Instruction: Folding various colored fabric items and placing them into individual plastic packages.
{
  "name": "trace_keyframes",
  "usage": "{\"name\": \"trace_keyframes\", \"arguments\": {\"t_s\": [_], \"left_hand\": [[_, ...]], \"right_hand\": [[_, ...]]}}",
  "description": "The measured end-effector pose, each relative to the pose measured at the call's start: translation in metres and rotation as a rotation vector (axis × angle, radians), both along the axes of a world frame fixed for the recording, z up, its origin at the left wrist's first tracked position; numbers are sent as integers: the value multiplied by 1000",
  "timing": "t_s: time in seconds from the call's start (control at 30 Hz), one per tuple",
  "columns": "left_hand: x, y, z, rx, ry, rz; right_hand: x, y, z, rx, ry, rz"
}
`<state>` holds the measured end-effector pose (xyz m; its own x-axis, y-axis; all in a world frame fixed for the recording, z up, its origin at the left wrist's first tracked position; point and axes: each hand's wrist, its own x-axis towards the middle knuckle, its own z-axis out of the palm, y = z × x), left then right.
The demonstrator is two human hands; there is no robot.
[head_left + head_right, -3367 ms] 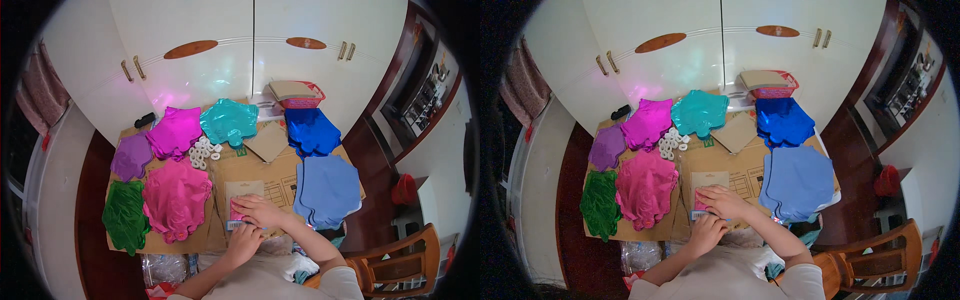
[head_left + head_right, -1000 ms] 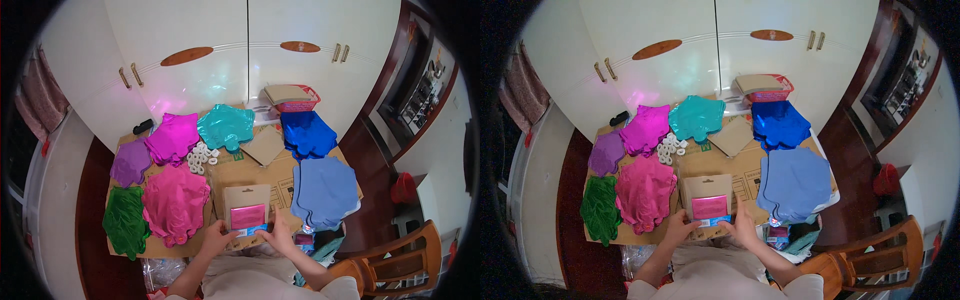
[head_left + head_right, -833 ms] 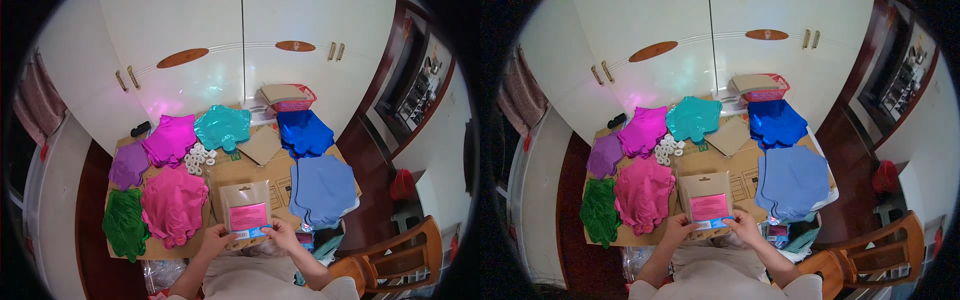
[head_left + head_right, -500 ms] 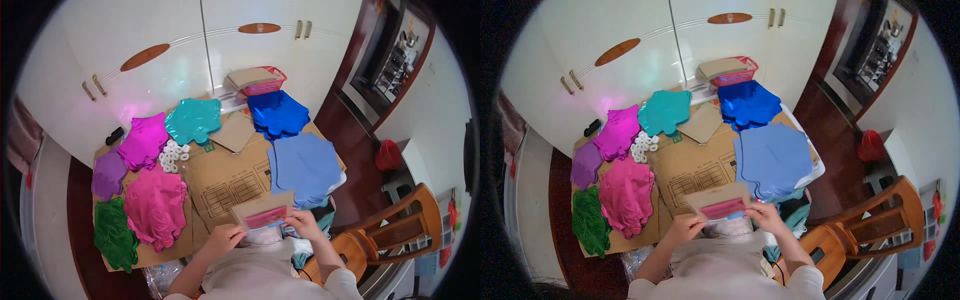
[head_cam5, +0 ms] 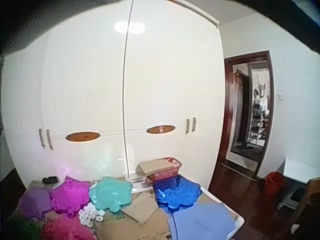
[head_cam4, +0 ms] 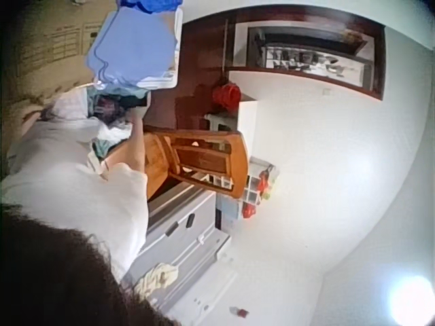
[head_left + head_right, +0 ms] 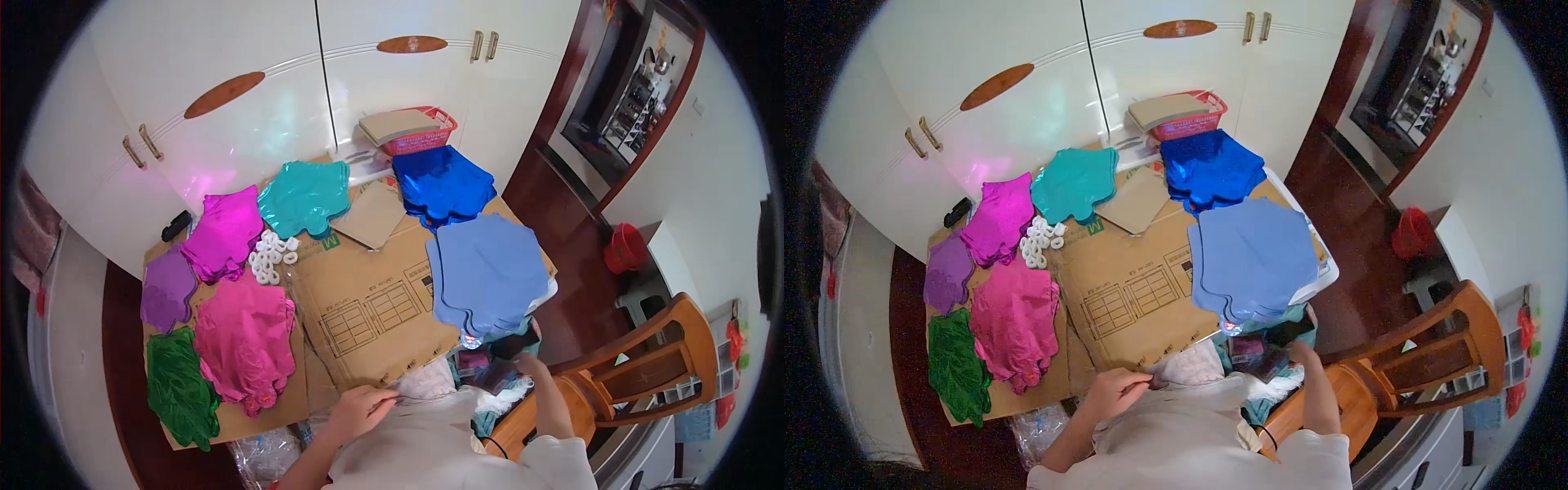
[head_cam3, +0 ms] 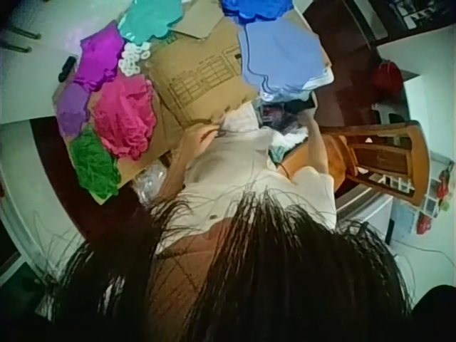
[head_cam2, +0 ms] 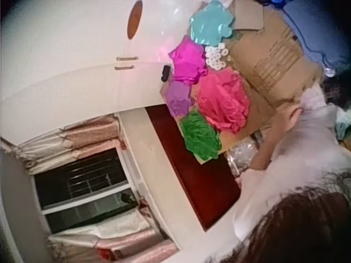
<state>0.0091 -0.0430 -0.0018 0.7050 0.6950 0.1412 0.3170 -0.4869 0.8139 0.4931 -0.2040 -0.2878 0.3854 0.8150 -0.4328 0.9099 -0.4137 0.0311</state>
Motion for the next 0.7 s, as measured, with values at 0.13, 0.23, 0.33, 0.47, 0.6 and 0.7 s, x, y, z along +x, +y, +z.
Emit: {"name": "trace_keyframes", "arguments": {"t_s": [0.13, 0.23, 0.33, 0.47, 0.6, 0.7], "left_hand": [[-20, -3, -6, -80, 74, 65], [-34, -12, -4, -141, 61, 114], [-61, -23, -9, -183, 40, 64], [-149, -48, -23, -701, 85, 155], [-292, -88, -161, -736, -664, 615], [-354, -117, -252, -688, -830, 1205]], "right_hand": [[31, -15, -87, 17, 85, 376], [4, -3, -96, -92, 289, -73], [-45, 30, -56, 12, 108, -227], [-111, 84, 58, -298, 625, 701], [-258, 147, 270, -459, 1068, 710], [-336, 184, 307, -12, 1252, 1042]]}}
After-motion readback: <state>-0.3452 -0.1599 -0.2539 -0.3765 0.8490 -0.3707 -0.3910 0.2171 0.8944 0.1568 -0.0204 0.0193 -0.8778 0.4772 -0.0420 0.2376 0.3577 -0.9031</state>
